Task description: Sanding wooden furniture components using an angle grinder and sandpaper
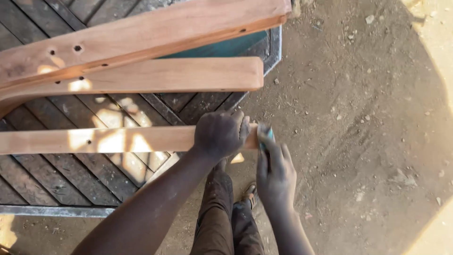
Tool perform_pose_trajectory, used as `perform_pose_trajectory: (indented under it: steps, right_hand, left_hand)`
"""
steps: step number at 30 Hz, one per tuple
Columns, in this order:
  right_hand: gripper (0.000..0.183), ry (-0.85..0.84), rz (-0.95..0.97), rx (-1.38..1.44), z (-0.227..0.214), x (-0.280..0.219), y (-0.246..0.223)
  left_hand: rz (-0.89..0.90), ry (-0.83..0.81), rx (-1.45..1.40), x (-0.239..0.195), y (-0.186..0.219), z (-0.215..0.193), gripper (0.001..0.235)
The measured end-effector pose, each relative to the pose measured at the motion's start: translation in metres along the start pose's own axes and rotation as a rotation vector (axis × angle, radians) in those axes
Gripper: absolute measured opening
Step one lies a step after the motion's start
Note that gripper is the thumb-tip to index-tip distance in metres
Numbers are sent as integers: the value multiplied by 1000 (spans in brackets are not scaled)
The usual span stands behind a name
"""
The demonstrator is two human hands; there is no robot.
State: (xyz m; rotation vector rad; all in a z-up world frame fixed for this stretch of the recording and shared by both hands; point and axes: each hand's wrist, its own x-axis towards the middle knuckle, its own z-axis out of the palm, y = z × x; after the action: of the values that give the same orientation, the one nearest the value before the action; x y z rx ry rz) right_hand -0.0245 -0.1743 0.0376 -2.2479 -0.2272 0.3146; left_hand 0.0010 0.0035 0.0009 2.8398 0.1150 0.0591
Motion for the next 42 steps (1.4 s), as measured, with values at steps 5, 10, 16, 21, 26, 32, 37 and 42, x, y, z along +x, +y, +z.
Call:
perform_pose_trajectory:
  steps: [5, 10, 16, 21, 26, 32, 37, 42]
  right_hand:
    - [38, 6, 45, -38, -3, -21, -5]
    - [32, 37, 60, -75, -2, 8, 2]
    - [39, -202, 318, -79, -3, -28, 14]
    - [39, -10, 376, 150, 20, -45, 32]
    - [33, 161, -65, 195, 1, -42, 30]
    - [27, 183, -232, 62, 12, 24, 14]
    - [31, 138, -131, 38, 8, -14, 18]
    - [31, 132, -176, 60, 1, 1, 7]
  left_hand:
    - [30, 46, 3, -6, 3, -1, 29]
    - [11, 18, 1, -1, 6, 2, 31]
    - [30, 30, 8, 3, 9, 0, 28]
    - [29, 57, 10, -1, 3, -3, 29]
    - [32, 78, 0, -4, 4, 0, 28]
    - [15, 12, -11, -1, 5, -6, 29]
    - [25, -12, -28, 4, 5, -11, 31]
    - [14, -19, -16, -5, 10, -8, 30]
